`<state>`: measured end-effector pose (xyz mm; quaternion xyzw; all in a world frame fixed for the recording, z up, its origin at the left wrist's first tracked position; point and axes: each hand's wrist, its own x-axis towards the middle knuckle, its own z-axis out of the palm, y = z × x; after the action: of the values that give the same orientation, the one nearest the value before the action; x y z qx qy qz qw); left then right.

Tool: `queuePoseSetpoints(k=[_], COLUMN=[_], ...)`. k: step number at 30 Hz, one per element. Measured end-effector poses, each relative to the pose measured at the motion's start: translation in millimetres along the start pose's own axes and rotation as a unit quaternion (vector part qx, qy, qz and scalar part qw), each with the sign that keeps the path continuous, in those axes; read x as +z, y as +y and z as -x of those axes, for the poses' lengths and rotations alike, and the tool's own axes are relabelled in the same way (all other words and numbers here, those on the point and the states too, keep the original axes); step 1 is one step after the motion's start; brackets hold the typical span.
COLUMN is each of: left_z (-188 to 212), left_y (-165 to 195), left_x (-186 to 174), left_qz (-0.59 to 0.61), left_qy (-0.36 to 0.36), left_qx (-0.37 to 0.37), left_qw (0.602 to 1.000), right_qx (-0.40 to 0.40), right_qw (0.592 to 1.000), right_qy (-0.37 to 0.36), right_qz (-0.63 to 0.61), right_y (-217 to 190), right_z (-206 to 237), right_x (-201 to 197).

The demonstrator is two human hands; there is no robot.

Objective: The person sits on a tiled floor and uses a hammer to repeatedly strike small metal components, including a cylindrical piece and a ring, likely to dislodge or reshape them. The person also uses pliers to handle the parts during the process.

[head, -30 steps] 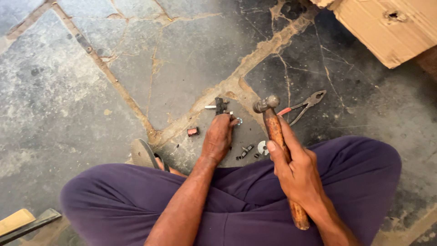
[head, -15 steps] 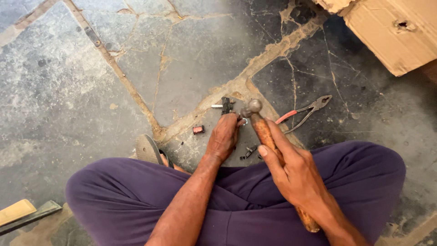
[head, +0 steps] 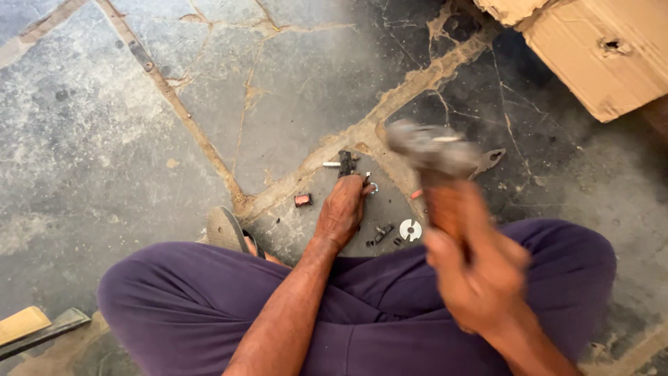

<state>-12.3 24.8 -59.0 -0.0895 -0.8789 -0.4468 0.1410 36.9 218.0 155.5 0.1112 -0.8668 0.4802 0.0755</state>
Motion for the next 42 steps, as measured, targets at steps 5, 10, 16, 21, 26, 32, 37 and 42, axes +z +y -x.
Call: queuePoseSetpoints(k=[5, 10, 16, 21, 26, 32, 37, 42], left_z=[3, -2, -5, -9, -10, -9, -9, -9], left_y=[-1, -1, 11, 16, 19, 20, 21, 20], left_x=[1, -2, -4, -10, -11, -10, -10, -11], left_qz=[-0.002, -0.007, 0.013, 0.003, -0.005, -0.018, -0.019, -0.029], left_qy=[-0.031, -0.009, 0.038, 0.061, 0.06, 0.045, 0.04, 0.03], left_qx=[0.005, -0.04, -0.083, -0.071, -0.048, -0.046, -0.045, -0.048], left_qw=[1.0, 0.999, 0.996, 0.996, 0.997, 0.998, 0.998, 0.998], right_qx=[-0.021, 0.185, 0.278, 0.297, 0.278, 0.287, 0.281, 0.273], right_qw=[0.989, 0.977, 0.938, 0.93, 0.936, 0.931, 0.933, 0.939], right_qy=[-0.127, -0.091, -0.042, -0.023, -0.047, -0.053, -0.059, -0.068], right_qz=[0.069, -0.053, -0.202, -0.217, -0.21, -0.219, -0.215, -0.198], right_y=[21, 45, 90, 102, 96, 93, 91, 83], right_z=[-21, -9, -2, -1, 1, 1, 1, 1], right_x=[23, 29, 37, 37, 41, 41, 42, 41])
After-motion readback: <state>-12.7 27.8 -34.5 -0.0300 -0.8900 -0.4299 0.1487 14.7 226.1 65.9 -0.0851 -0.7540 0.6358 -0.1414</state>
